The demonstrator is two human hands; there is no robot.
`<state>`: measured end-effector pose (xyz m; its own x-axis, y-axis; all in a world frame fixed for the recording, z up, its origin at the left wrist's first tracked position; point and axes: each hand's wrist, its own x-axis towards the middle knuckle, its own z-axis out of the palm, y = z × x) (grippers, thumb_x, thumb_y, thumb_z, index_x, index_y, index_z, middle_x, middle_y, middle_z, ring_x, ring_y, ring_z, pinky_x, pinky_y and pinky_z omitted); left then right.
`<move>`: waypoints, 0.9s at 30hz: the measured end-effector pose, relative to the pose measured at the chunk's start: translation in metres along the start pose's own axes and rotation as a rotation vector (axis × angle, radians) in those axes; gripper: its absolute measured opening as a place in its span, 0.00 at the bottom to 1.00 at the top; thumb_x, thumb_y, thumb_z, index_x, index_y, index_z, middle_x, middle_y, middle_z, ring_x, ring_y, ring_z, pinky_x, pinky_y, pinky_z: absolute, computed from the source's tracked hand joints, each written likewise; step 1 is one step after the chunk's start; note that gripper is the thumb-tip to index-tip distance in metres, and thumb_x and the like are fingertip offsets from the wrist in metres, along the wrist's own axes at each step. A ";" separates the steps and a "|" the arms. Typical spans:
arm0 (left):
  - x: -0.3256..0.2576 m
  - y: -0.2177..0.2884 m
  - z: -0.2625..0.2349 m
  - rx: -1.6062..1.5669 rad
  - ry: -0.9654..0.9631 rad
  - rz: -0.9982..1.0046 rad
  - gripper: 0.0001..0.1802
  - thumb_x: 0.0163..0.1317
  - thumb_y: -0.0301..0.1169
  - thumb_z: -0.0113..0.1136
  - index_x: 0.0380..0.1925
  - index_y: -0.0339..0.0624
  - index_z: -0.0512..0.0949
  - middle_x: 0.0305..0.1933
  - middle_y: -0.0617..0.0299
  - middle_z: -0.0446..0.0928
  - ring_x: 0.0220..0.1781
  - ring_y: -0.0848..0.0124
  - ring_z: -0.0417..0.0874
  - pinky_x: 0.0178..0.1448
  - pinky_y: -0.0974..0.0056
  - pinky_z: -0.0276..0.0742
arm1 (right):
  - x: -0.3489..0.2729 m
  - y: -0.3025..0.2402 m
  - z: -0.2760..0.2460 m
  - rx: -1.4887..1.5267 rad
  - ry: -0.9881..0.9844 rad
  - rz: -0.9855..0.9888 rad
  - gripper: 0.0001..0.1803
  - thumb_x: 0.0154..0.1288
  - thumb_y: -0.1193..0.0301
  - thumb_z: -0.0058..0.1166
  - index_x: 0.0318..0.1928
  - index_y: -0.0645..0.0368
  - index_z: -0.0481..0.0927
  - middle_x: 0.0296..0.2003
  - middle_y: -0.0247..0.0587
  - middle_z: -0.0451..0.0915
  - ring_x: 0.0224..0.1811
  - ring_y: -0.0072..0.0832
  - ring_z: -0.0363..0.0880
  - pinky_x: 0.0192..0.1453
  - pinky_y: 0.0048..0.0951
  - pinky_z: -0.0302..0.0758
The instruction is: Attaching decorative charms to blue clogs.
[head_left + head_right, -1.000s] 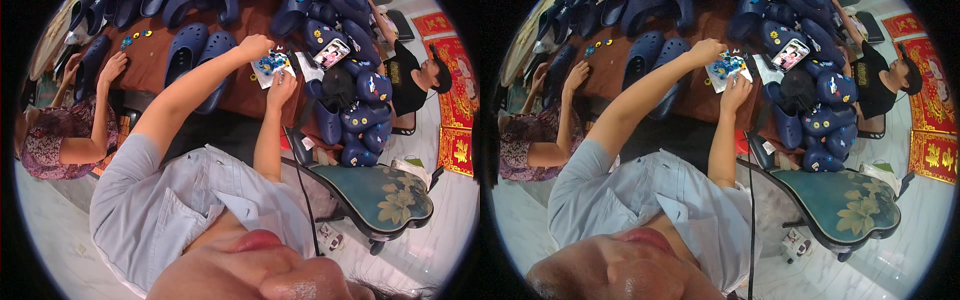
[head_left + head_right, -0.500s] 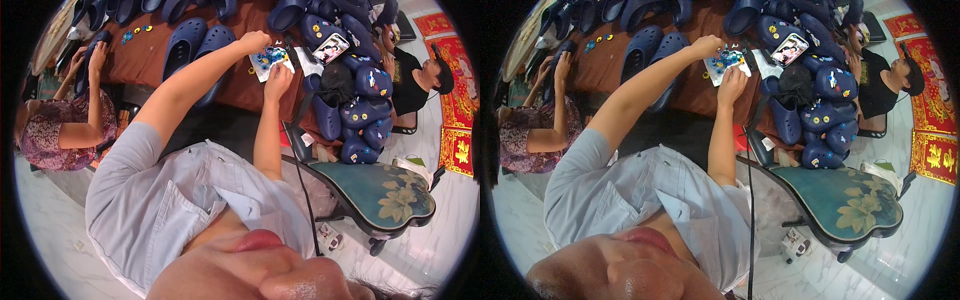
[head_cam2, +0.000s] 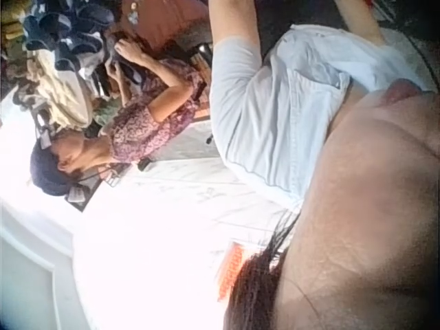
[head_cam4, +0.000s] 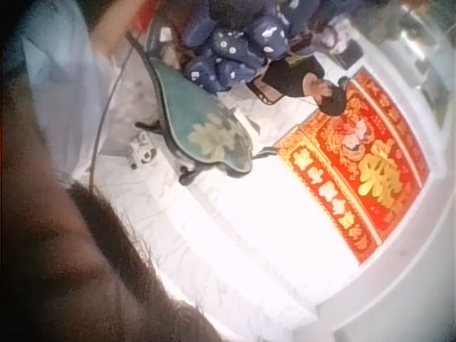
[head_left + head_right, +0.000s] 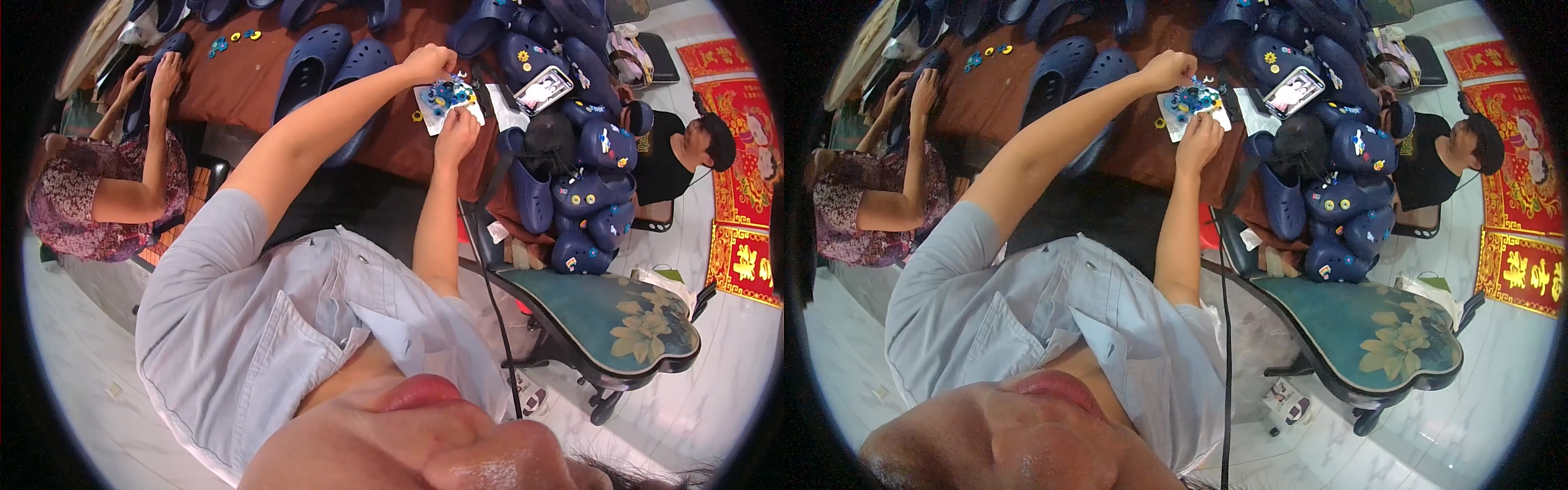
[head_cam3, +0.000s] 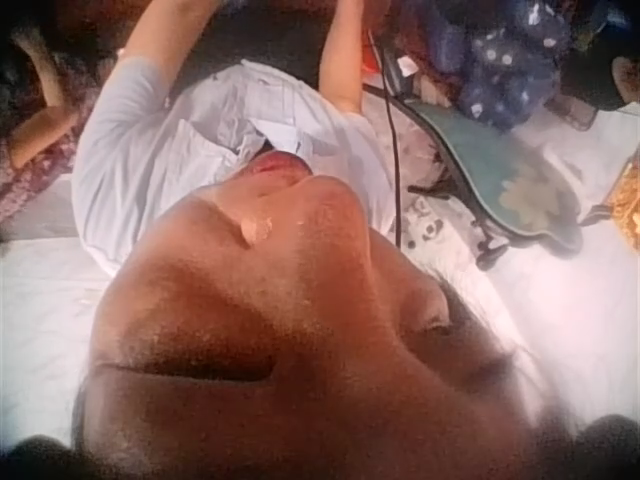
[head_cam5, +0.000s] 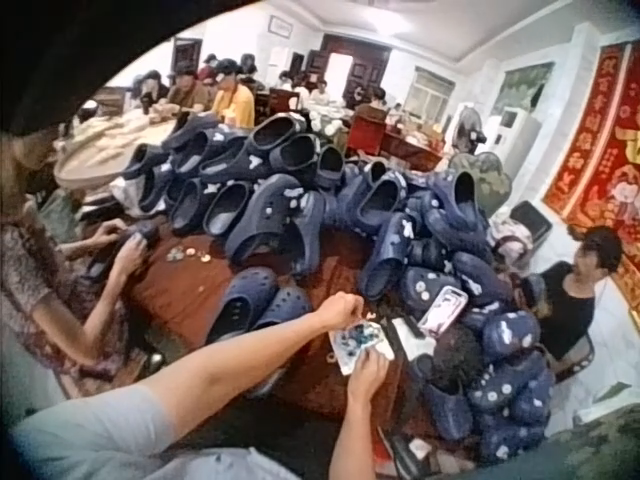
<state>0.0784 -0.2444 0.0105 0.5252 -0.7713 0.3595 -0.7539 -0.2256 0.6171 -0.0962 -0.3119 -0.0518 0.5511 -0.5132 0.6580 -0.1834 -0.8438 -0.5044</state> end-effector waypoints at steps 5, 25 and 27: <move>0.000 0.003 -0.010 -0.131 0.161 -0.067 0.14 0.50 0.29 0.71 0.38 0.41 0.83 0.31 0.54 0.85 0.35 0.62 0.87 0.41 0.62 0.80 | 0.000 -0.001 0.000 -0.008 -0.002 -0.017 0.07 0.64 0.73 0.55 0.38 0.63 0.80 0.35 0.49 0.78 0.41 0.48 0.73 0.48 0.46 0.69; -0.081 -0.058 -0.154 -0.651 0.439 -0.298 0.05 0.59 0.25 0.66 0.29 0.38 0.79 0.24 0.60 0.80 0.23 0.75 0.78 0.25 0.70 0.71 | 0.006 -0.002 0.001 -0.151 -0.008 -0.140 0.07 0.63 0.71 0.55 0.37 0.61 0.81 0.34 0.47 0.80 0.40 0.46 0.75 0.46 0.46 0.71; -0.094 -0.070 -0.174 -0.676 0.457 -0.345 0.06 0.58 0.25 0.66 0.35 0.37 0.80 0.25 0.61 0.80 0.24 0.74 0.79 0.26 0.70 0.72 | 0.005 -0.001 0.000 -0.152 -0.003 -0.166 0.07 0.63 0.70 0.55 0.37 0.60 0.82 0.37 0.45 0.81 0.42 0.45 0.75 0.47 0.46 0.71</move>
<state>0.1510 -0.0526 0.0557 0.8955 -0.3797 0.2322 -0.2055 0.1100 0.9725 -0.0931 -0.3133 -0.0477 0.5861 -0.3651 0.7233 -0.2109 -0.9307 -0.2989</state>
